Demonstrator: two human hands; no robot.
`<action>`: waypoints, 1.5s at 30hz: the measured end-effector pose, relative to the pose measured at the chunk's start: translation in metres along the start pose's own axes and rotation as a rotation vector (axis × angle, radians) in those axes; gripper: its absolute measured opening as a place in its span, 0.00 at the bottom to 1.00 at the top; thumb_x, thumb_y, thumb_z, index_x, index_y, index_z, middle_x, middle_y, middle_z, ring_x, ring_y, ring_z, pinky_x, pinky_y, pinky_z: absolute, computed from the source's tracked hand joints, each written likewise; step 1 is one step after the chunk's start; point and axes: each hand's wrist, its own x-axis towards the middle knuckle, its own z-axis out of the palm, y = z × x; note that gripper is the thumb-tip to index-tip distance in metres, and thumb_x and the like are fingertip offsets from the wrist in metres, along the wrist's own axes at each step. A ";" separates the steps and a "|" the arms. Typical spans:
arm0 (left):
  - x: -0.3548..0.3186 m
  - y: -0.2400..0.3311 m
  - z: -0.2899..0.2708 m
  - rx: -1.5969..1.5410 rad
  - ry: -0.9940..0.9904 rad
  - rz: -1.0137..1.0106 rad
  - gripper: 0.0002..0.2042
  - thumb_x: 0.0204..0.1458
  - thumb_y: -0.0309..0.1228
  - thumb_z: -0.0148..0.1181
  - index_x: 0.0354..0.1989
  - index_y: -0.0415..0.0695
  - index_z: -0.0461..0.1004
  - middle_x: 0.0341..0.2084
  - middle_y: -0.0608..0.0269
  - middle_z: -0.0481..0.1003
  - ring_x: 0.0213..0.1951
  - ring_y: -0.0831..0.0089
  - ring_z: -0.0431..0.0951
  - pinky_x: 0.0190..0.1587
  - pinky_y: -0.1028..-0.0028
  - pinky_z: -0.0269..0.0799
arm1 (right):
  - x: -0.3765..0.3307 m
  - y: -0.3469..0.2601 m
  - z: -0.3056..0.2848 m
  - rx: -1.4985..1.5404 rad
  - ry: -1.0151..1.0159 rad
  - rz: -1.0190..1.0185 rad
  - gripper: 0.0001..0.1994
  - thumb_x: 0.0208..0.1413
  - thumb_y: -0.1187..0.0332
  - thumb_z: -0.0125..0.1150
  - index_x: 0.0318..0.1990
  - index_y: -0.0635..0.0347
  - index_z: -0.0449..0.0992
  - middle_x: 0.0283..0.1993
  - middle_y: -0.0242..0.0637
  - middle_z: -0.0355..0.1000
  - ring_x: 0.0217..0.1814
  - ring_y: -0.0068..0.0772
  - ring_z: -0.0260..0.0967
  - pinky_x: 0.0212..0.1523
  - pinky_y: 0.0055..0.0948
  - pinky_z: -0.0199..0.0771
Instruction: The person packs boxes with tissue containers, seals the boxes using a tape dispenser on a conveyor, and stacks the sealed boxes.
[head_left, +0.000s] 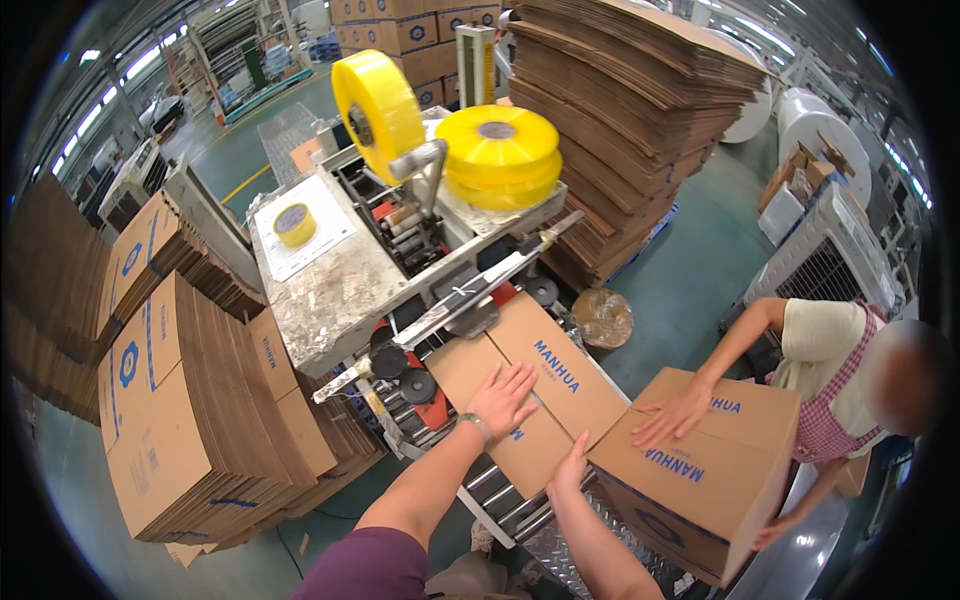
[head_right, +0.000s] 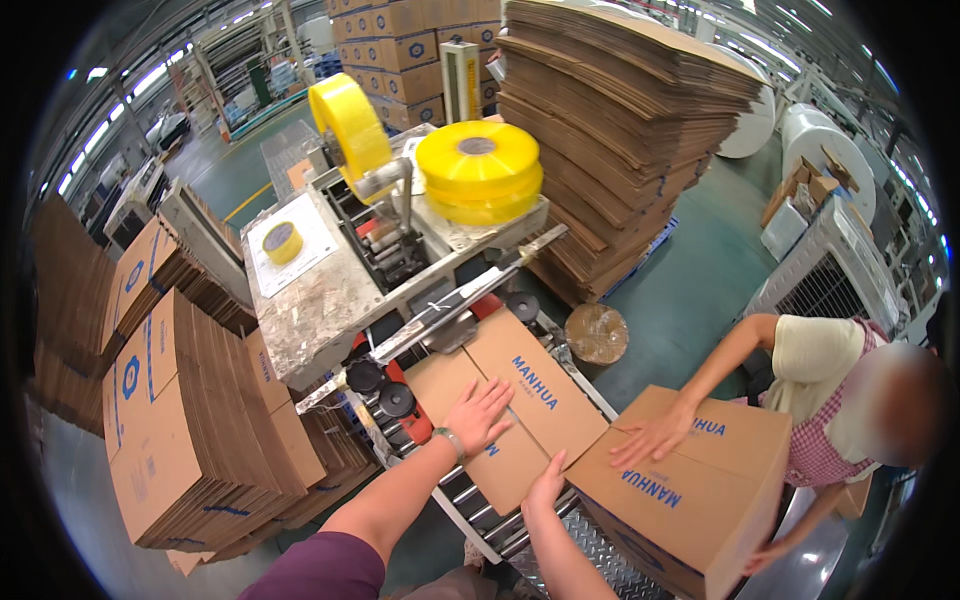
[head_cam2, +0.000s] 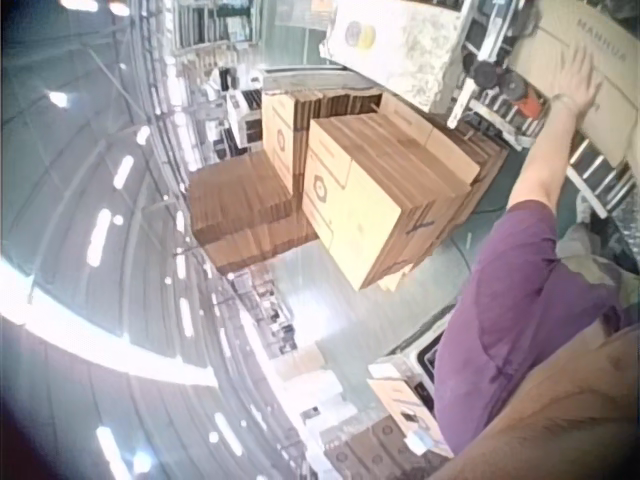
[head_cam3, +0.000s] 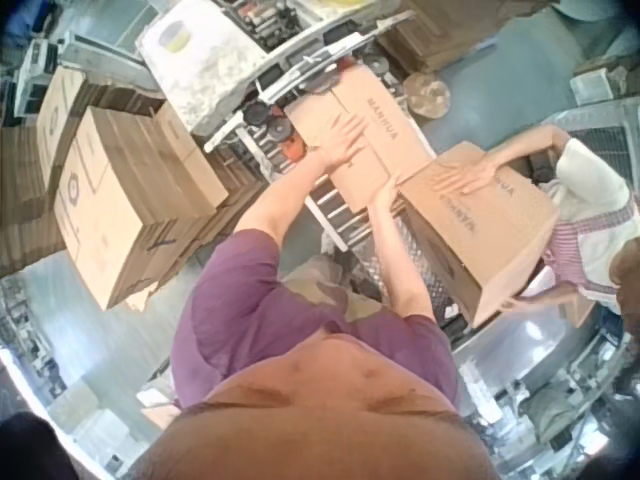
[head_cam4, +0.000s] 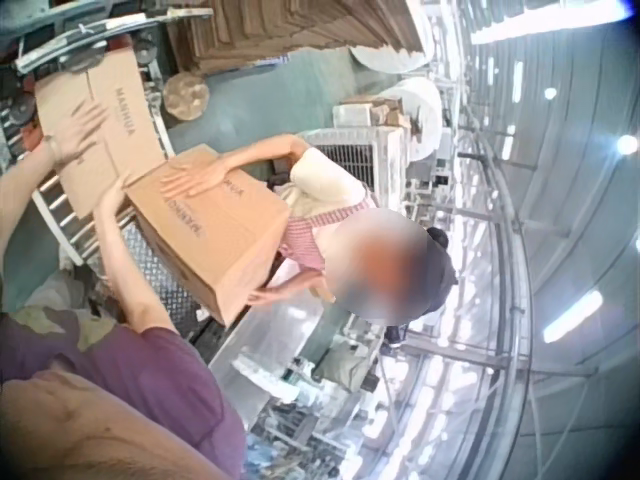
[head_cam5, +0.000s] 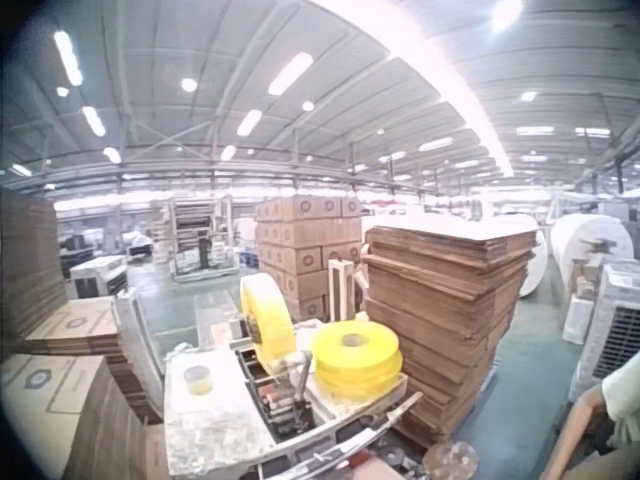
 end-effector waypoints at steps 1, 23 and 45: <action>-0.001 -0.013 -0.001 0.004 0.012 -0.006 0.33 0.67 0.51 0.46 0.74 0.45 0.57 0.75 0.60 0.57 0.76 0.63 0.52 0.76 0.52 0.43 | 0.004 0.010 0.018 -0.093 0.123 -0.181 0.40 0.69 0.41 0.49 0.74 0.67 0.50 0.71 0.50 0.61 0.68 0.46 0.65 0.64 0.42 0.71; -0.494 -0.120 -0.298 0.703 -0.011 -0.679 0.20 0.53 0.30 0.59 0.56 0.45 0.73 0.50 0.58 0.74 0.57 0.60 0.71 0.63 0.59 0.64 | -0.060 0.110 -0.191 -0.793 -0.519 0.761 0.25 0.69 0.53 0.51 0.63 0.63 0.70 0.60 0.47 0.74 0.59 0.45 0.74 0.57 0.47 0.79; -0.489 -0.047 -0.292 0.725 -0.019 -0.881 0.07 0.57 0.26 0.54 0.43 0.44 0.74 0.40 0.54 0.80 0.43 0.59 0.83 0.41 0.62 0.82 | -0.123 -0.015 -0.409 -0.756 -0.315 0.539 0.14 0.63 0.60 0.58 0.49 0.59 0.76 0.38 0.41 0.80 0.34 0.36 0.78 0.32 0.36 0.79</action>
